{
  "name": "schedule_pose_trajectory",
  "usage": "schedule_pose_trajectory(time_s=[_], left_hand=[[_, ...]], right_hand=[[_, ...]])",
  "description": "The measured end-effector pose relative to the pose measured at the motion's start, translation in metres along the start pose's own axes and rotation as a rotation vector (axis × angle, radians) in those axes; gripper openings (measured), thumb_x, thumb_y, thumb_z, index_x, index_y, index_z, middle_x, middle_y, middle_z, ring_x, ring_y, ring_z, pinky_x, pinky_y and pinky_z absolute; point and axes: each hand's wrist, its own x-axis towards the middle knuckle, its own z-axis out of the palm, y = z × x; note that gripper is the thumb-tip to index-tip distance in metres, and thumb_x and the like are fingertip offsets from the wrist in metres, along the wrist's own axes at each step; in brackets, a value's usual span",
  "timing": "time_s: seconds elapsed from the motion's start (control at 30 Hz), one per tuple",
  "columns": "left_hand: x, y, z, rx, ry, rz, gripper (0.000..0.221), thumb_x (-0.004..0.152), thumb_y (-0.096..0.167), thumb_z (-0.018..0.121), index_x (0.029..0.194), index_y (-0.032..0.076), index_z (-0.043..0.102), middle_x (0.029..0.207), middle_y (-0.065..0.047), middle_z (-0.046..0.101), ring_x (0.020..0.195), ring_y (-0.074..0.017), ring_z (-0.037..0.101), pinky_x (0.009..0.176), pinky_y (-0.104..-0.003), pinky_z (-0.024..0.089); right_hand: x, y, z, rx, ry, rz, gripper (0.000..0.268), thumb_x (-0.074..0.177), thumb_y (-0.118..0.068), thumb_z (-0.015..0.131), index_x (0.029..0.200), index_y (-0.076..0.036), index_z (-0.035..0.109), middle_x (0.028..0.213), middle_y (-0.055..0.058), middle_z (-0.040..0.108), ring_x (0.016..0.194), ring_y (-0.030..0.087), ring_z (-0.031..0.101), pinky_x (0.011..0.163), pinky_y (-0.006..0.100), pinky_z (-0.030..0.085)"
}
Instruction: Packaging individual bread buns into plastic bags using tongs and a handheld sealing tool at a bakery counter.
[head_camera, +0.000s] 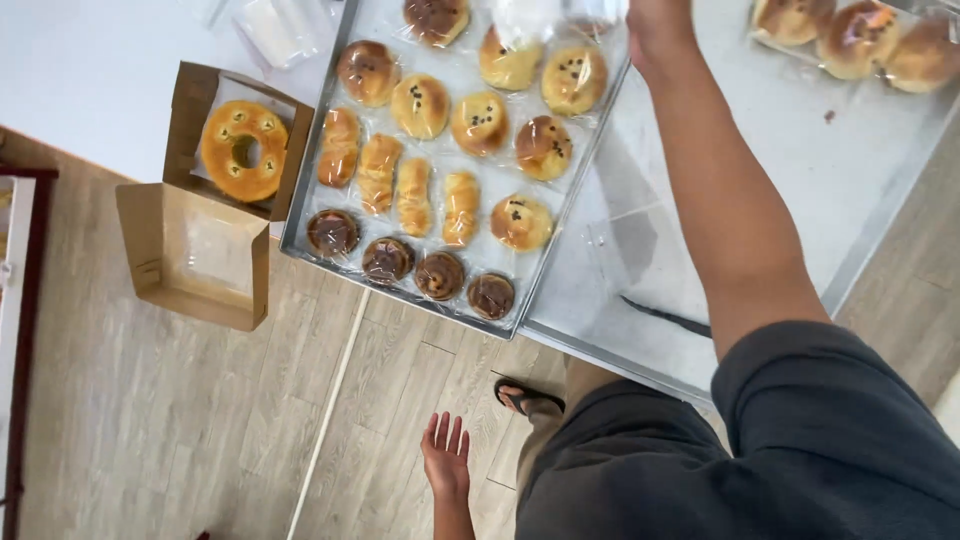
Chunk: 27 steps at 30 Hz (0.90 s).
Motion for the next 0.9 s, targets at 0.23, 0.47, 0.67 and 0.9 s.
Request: schedule_pose_trajectory(time_s=[0.23,0.47,0.67,0.9], left_hand=[[0.052,-0.005,-0.062,0.059,-0.209,0.012,0.047,0.109,0.037,0.037,0.14,0.01,0.06,0.15,-0.01,0.061,0.136,-0.0317,0.059,0.107,-0.042,0.045],[0.09,0.04,-0.097,-0.024,-0.342,0.028,0.042,0.103,0.035,0.045,0.136,0.013,0.061,0.145,-0.007,0.063,0.134,-0.0285,0.06,0.103,-0.039,0.048],[0.103,0.06,-0.004,0.142,-0.49,0.224,0.047,0.102,0.04,0.05,0.141,0.016,0.059,0.145,-0.008,0.063,0.13,-0.0289,0.063,0.106,-0.042,0.049],[0.01,0.083,0.126,0.084,-0.561,0.202,0.076,0.099,0.053,0.039,0.165,0.017,0.027,0.169,-0.009,0.035,0.151,-0.0327,0.043,0.117,-0.052,0.042]], right_hand=[[-0.126,-0.028,-0.122,0.165,0.174,0.23,0.052,0.078,-0.003,0.072,0.126,-0.017,0.062,0.081,0.0,0.072,0.069,0.013,0.069,0.067,0.027,0.054],[-0.194,0.005,-0.167,-0.904,0.251,-0.131,0.091,0.096,-0.035,0.093,0.153,-0.01,0.027,0.153,0.017,0.039,0.14,0.038,0.044,0.108,0.057,0.039],[-0.269,0.032,-0.1,-0.532,-0.118,-0.229,0.031,0.103,-0.016,0.066,0.132,-0.016,0.054,0.128,0.009,0.06,0.103,0.025,0.064,0.082,0.033,0.051],[-0.152,0.005,-0.031,-0.667,-0.343,-0.312,0.019,0.108,-0.019,0.063,0.126,-0.012,0.063,0.12,0.006,0.069,0.099,0.02,0.066,0.087,0.033,0.054]])
